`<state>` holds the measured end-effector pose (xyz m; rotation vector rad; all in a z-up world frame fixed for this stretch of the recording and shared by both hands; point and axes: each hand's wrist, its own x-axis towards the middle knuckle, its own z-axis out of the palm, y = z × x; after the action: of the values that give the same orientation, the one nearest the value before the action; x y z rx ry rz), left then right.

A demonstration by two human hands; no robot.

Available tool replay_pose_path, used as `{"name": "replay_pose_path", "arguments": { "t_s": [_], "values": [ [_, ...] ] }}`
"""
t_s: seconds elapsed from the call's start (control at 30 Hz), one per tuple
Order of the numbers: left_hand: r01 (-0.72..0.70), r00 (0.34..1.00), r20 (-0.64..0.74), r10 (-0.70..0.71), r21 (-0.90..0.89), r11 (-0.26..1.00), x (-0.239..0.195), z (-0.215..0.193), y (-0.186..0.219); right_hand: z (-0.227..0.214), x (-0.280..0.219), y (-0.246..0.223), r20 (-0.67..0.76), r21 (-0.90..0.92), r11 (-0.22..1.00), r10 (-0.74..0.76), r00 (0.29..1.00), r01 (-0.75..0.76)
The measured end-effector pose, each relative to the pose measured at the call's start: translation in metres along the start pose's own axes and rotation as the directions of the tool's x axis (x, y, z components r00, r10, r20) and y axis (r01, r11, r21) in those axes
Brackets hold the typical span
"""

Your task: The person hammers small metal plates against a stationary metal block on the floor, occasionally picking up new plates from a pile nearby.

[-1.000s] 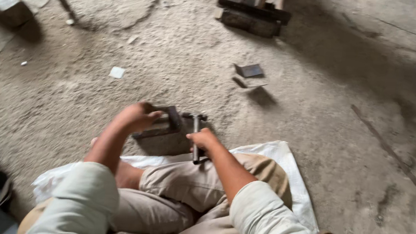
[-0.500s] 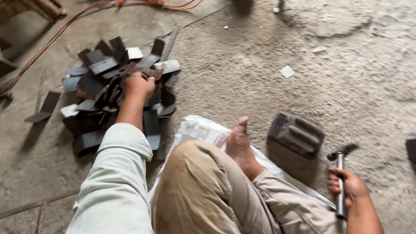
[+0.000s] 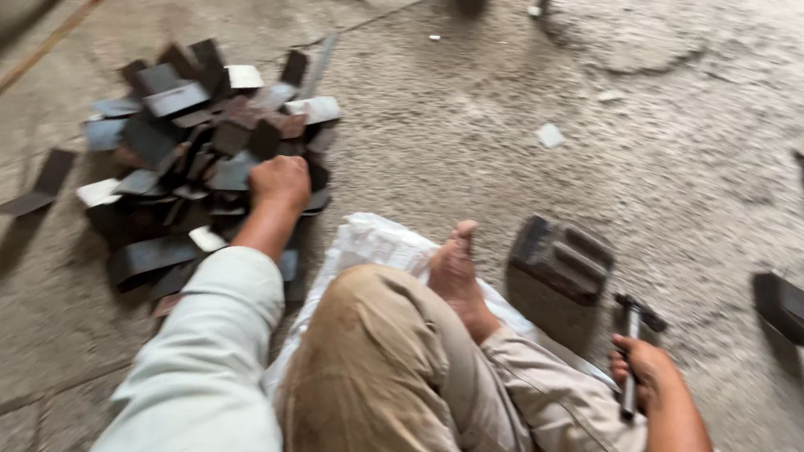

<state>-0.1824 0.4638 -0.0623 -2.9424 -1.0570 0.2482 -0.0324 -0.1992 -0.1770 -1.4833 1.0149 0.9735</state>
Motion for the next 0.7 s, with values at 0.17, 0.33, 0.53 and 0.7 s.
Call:
{"name": "replay_pose_path", "arguments": {
  "t_s": [0.17, 0.33, 0.53, 0.7],
  "values": [
    [-0.162, 0.987, -0.038, 0.157, -0.181, 0.970, -0.028, -0.081, 0.048, -0.004, 0.021, 0.013, 0.069, 0.010, 0.990, -0.143, 0.987, 0.143],
    [-0.317, 0.855, -0.001, 0.518, -0.792, 0.521, -0.065, -0.145, 0.146, 0.004, 0.031, 0.009, 0.105, 0.112, 0.994, -0.026, 0.994, 0.015],
    [0.137, 0.619, 0.256, 0.742, -0.966, 0.219, -0.079, -0.103, 0.294, 0.013, 0.028, 0.016, 0.129, 0.159, 0.984, -0.098, 0.987, 0.077],
    [-0.211, 0.514, 0.190, 0.837, -0.917, 0.338, -0.061, -0.041, 0.318, 0.023, 0.018, 0.015, 0.083, 0.172, 0.976, -0.150, 0.985, 0.134]
  ]
}}
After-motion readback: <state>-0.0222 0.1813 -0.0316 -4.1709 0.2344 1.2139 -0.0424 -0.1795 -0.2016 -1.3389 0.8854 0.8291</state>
